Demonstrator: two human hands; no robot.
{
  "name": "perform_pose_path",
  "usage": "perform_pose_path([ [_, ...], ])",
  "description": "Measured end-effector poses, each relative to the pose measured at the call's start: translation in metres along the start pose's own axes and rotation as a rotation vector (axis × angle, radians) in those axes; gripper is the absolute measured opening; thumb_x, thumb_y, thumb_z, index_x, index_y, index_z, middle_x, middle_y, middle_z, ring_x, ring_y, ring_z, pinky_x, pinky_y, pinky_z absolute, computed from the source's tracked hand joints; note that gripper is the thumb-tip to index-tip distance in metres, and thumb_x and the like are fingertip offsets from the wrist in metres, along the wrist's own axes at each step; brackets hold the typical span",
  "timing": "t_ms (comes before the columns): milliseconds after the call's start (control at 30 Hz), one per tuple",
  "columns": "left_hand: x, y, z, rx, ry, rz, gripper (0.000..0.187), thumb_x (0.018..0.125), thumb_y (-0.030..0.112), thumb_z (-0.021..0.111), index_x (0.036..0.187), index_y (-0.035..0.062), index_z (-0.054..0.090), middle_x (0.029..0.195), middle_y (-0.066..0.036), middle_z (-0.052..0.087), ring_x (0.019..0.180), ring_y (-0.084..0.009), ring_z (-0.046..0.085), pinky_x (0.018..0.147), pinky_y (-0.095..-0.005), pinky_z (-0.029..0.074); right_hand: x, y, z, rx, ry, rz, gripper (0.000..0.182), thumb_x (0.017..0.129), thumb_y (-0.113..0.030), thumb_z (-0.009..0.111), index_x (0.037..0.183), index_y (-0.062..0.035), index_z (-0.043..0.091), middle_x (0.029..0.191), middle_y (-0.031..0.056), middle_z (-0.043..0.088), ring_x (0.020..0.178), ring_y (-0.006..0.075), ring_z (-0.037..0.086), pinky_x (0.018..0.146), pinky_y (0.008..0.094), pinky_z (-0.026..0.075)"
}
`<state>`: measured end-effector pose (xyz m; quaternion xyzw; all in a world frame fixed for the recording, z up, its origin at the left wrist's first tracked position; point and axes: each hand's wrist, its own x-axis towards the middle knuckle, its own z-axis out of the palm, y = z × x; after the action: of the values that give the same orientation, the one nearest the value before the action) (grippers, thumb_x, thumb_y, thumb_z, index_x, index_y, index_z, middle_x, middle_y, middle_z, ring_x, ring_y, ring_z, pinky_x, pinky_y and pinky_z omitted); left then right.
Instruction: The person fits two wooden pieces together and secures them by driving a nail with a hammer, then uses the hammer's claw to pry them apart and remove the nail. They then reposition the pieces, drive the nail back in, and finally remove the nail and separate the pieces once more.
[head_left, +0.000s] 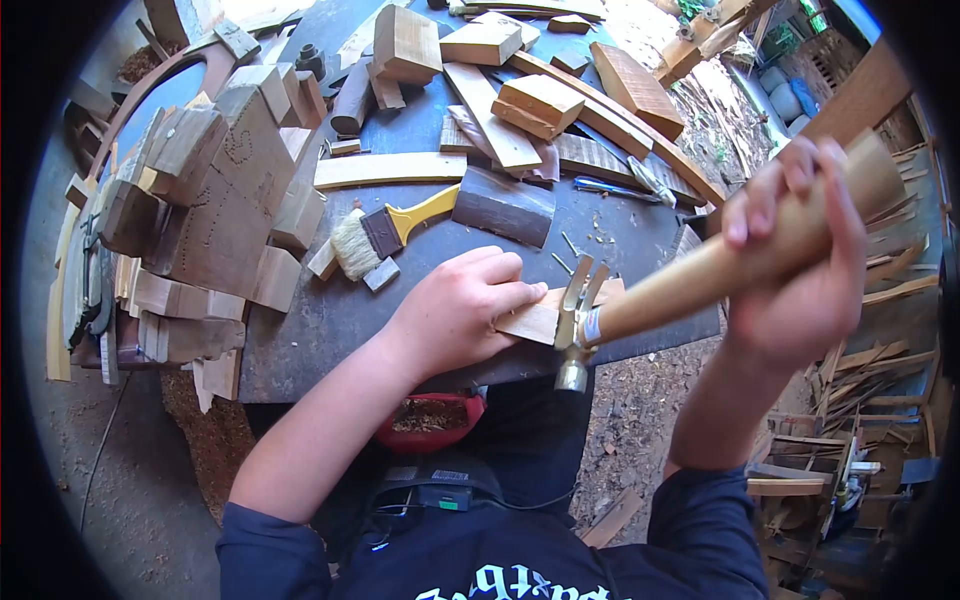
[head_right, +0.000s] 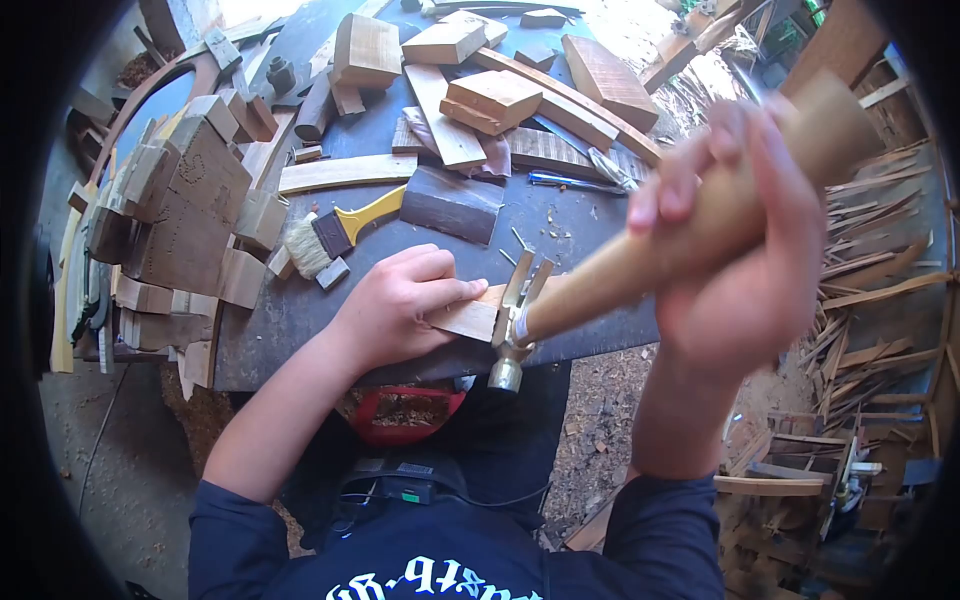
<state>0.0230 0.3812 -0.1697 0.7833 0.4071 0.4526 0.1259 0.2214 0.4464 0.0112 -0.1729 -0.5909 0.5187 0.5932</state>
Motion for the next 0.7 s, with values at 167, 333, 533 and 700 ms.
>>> perform_pose_path([
  [167, 0.002, 0.000, 0.000, 0.045, -0.013, 0.037, 0.032, 0.071, 0.011, 0.084, 0.103, 0.0101, 0.077, 0.080, -0.007, 0.055, 0.077, -0.0267, 0.061, 0.068, -0.0408, 0.052, -0.001, -0.002, -0.034, 0.222, -0.525, 0.002, 0.014, 0.109, -0.022, 0.042, 0.110, -0.0095, 0.037, 0.075, 0.0037, 0.051, 0.052, 0.0135, 0.054, 0.052, 0.0294, 0.054],
  [333, 0.001, 0.000, 0.002, 0.077, -0.015, 0.041, 0.031, 0.072, 0.011, 0.085, 0.102, 0.0117, 0.077, 0.080, -0.005, 0.055, 0.077, -0.0258, 0.060, 0.068, -0.0402, 0.052, 0.000, -0.006, -0.035, 0.294, -0.572, 0.122, 0.012, 0.110, -0.022, 0.039, 0.103, -0.0128, 0.038, 0.057, -0.0028, 0.046, 0.044, 0.0109, 0.050, 0.046, 0.0253, 0.048],
  [533, 0.006, 0.000, -0.004, 0.086, -0.009, 0.035, 0.035, 0.070, 0.019, 0.088, 0.102, 0.0130, 0.077, 0.081, -0.005, 0.056, 0.079, -0.0248, 0.061, 0.069, -0.0393, 0.052, 0.009, -0.002, -0.037, 0.281, -0.566, 0.134, 0.014, 0.110, -0.019, 0.037, 0.098, -0.0123, 0.040, 0.053, -0.0042, 0.044, 0.039, 0.0071, 0.046, 0.040, 0.0207, 0.046],
  [700, 0.007, 0.001, -0.008, 0.051, -0.074, -0.021, 0.049, 0.064, 0.035, 0.093, 0.104, 0.0110, 0.078, 0.082, -0.005, 0.056, 0.078, -0.0243, 0.061, 0.069, -0.0377, 0.051, 0.009, 0.001, -0.018, 0.245, -0.476, 0.194, 0.011, 0.108, -0.015, 0.039, 0.098, -0.0110, 0.040, 0.052, -0.0048, 0.042, 0.036, 0.0059, 0.042, 0.036, 0.0199, 0.042],
])
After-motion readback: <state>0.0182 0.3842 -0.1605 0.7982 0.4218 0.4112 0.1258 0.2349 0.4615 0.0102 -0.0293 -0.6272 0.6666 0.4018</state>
